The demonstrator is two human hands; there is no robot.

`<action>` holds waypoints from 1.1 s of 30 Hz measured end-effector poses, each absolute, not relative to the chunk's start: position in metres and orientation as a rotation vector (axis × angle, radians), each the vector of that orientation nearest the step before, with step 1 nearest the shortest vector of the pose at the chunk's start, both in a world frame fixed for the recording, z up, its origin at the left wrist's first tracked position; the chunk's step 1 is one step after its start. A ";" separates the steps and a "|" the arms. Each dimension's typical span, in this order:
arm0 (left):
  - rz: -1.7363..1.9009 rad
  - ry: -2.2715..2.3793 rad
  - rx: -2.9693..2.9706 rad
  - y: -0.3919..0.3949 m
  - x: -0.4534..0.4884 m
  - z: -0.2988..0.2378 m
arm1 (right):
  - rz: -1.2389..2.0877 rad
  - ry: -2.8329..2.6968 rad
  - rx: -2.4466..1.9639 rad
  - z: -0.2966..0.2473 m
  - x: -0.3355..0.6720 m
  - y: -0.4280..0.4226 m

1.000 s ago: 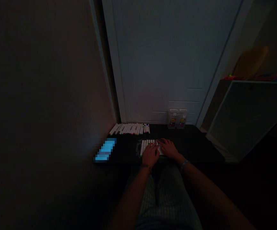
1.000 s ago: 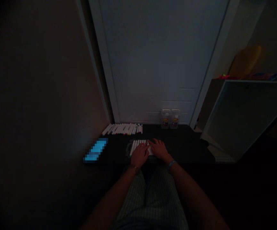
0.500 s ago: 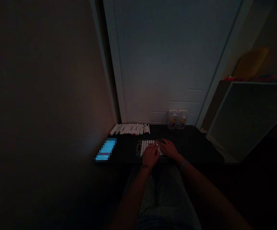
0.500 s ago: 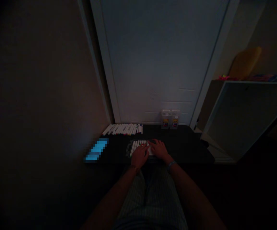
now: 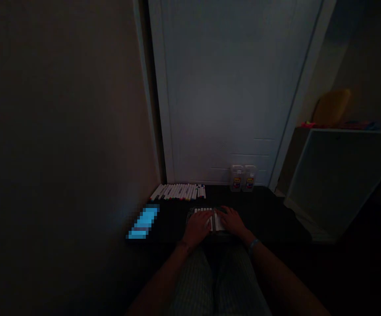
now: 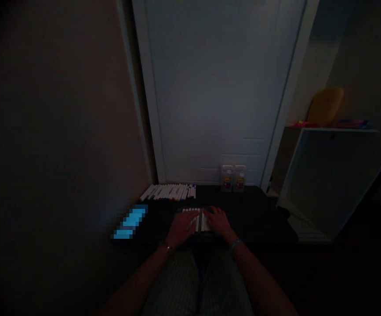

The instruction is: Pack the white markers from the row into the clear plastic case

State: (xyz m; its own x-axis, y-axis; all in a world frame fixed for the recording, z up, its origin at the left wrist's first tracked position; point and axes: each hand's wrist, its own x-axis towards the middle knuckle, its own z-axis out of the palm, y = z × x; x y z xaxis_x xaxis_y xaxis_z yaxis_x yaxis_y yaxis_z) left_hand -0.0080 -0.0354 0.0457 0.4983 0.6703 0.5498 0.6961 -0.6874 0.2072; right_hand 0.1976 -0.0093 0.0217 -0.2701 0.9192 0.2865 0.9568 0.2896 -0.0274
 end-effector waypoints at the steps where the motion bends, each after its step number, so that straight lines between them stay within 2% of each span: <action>1: -0.914 -1.192 -2.734 -0.032 -0.021 0.047 | -0.219 -2.312 -1.722 0.022 0.197 -0.009; 9: -0.735 -1.285 -2.819 -0.015 -0.061 0.030 | -0.190 -2.314 -1.748 0.027 0.196 -0.013; 27: -0.783 -1.378 -2.861 -0.015 -0.057 0.029 | -0.223 -2.409 -1.539 0.047 0.197 -0.024; 33: -0.773 -1.355 -2.842 -0.012 -0.058 0.026 | -0.276 -2.542 -1.277 0.061 0.184 -0.036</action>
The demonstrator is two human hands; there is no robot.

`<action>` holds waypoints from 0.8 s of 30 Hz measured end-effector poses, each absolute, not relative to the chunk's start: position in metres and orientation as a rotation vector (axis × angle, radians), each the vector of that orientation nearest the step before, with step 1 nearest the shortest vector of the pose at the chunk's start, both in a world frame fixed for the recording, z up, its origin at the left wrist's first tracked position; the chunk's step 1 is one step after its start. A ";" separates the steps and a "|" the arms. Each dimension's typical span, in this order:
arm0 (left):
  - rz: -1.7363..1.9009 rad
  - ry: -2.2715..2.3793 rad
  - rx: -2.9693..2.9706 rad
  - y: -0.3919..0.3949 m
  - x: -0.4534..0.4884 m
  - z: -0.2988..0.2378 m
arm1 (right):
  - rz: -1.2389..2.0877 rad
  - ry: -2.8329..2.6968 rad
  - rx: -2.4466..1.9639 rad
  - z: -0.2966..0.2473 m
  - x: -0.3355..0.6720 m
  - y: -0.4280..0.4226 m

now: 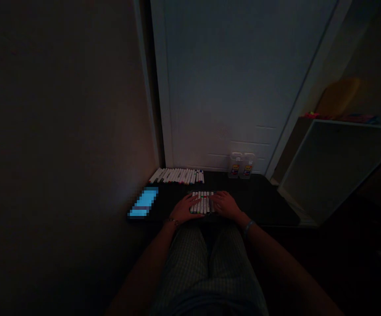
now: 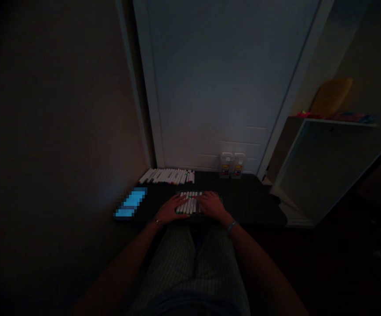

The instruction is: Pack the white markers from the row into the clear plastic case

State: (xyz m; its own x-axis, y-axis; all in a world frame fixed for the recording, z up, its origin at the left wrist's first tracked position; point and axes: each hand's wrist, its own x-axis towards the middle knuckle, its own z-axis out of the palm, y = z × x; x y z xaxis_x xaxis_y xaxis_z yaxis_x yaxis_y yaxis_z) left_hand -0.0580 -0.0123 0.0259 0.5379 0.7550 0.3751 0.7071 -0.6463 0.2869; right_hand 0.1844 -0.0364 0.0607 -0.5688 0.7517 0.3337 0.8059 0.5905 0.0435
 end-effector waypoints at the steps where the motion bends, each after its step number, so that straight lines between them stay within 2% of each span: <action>1: 0.726 1.270 2.668 -0.012 -0.058 0.026 | -0.282 -2.565 -1.221 0.062 0.182 -0.039; 9: 0.746 1.294 2.616 -0.014 -0.057 0.025 | -0.225 -2.590 -1.152 0.058 0.175 -0.049; 20: 0.750 1.227 2.650 -0.006 -0.061 0.017 | -0.079 -2.575 -0.839 0.059 0.184 -0.065; 24: 0.773 1.230 2.647 -0.006 -0.060 0.017 | 0.000 -2.443 -1.060 0.069 0.196 -0.040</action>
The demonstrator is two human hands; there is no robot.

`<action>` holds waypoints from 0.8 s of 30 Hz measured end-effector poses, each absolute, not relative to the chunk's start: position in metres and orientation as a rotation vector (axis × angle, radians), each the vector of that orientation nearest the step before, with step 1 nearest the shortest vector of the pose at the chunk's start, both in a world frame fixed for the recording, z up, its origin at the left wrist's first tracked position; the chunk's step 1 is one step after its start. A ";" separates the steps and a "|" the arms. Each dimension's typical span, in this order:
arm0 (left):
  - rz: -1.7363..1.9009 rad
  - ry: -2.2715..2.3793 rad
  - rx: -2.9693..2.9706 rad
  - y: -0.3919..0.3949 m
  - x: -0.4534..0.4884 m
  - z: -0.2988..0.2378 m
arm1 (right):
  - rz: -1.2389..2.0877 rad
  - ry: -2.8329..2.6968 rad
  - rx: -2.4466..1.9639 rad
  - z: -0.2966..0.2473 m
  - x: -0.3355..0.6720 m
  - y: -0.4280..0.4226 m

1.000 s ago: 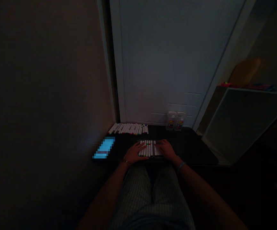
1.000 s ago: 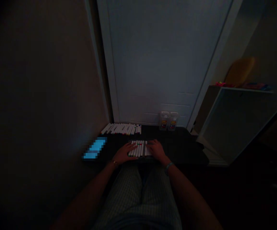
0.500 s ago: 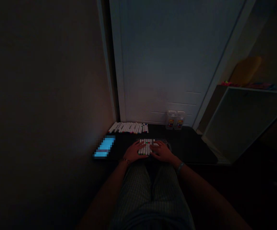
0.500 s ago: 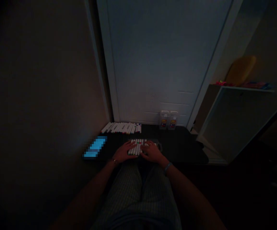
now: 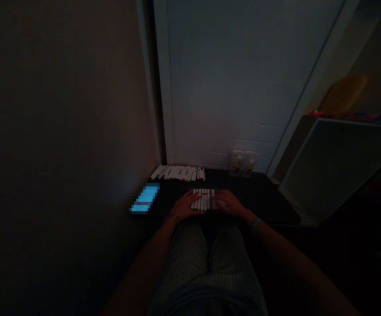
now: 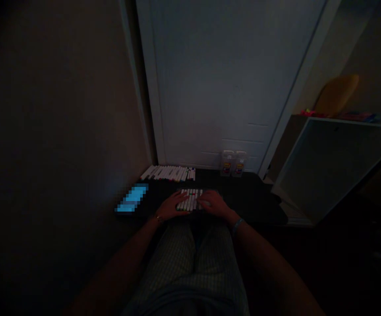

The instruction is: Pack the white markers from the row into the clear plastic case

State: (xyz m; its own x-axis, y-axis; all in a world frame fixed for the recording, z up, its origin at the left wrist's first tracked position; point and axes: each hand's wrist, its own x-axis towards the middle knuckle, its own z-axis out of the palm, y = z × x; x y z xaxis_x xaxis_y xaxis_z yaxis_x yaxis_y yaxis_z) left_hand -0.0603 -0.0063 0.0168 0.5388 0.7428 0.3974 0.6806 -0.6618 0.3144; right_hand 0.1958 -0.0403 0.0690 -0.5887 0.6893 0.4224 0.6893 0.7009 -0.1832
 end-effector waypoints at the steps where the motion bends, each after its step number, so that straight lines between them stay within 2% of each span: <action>1: 0.782 1.237 2.639 -0.007 -0.060 0.017 | 0.036 -2.419 -1.181 0.073 0.197 -0.030; 3: 0.801 1.253 2.616 -0.009 -0.059 0.018 | 0.083 -2.378 -1.398 0.079 0.195 -0.008; 14: 0.782 1.230 2.602 -0.018 -0.063 0.023 | 0.226 -2.117 -1.928 0.078 0.130 0.083; 24: 0.795 1.218 2.562 -0.016 -0.068 0.016 | 0.150 -1.992 -2.118 0.055 0.113 0.132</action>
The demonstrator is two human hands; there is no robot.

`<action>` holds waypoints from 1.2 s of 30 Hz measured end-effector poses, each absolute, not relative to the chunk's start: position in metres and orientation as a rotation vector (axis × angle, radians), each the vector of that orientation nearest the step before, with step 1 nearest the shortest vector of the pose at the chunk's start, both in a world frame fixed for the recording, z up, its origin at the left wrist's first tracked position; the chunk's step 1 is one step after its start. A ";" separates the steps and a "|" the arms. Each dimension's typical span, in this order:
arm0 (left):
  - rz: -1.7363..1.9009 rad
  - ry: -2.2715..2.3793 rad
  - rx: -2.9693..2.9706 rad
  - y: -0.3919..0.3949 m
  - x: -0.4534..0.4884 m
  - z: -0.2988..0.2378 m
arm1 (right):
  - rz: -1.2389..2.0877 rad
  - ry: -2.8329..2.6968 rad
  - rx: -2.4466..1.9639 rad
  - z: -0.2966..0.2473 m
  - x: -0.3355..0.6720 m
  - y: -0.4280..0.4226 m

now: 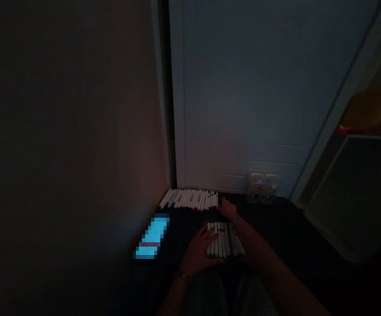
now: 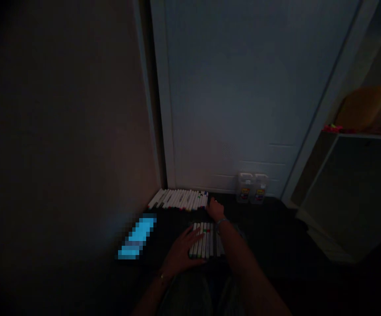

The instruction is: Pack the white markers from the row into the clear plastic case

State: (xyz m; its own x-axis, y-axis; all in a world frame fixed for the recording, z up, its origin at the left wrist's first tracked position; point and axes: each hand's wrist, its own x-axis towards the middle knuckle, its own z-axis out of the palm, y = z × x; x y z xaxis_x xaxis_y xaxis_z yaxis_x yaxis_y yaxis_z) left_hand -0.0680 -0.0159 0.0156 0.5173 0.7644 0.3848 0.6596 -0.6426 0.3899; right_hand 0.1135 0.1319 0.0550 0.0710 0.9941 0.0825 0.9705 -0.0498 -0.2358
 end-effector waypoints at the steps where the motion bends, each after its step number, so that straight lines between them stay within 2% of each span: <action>1: 0.780 1.208 2.559 -0.016 -0.068 0.016 | 0.149 -2.002 -2.123 0.053 0.115 0.134; 16: 0.781 1.195 2.529 -0.017 -0.065 0.021 | 0.197 -2.049 -2.090 0.046 0.115 0.146; 27: 0.783 1.215 2.563 -0.017 -0.064 0.021 | 0.311 -2.095 -1.850 0.056 0.140 0.130; 36: 0.806 1.226 2.578 -0.018 -0.060 0.026 | 0.356 -2.031 -1.523 0.074 0.201 0.044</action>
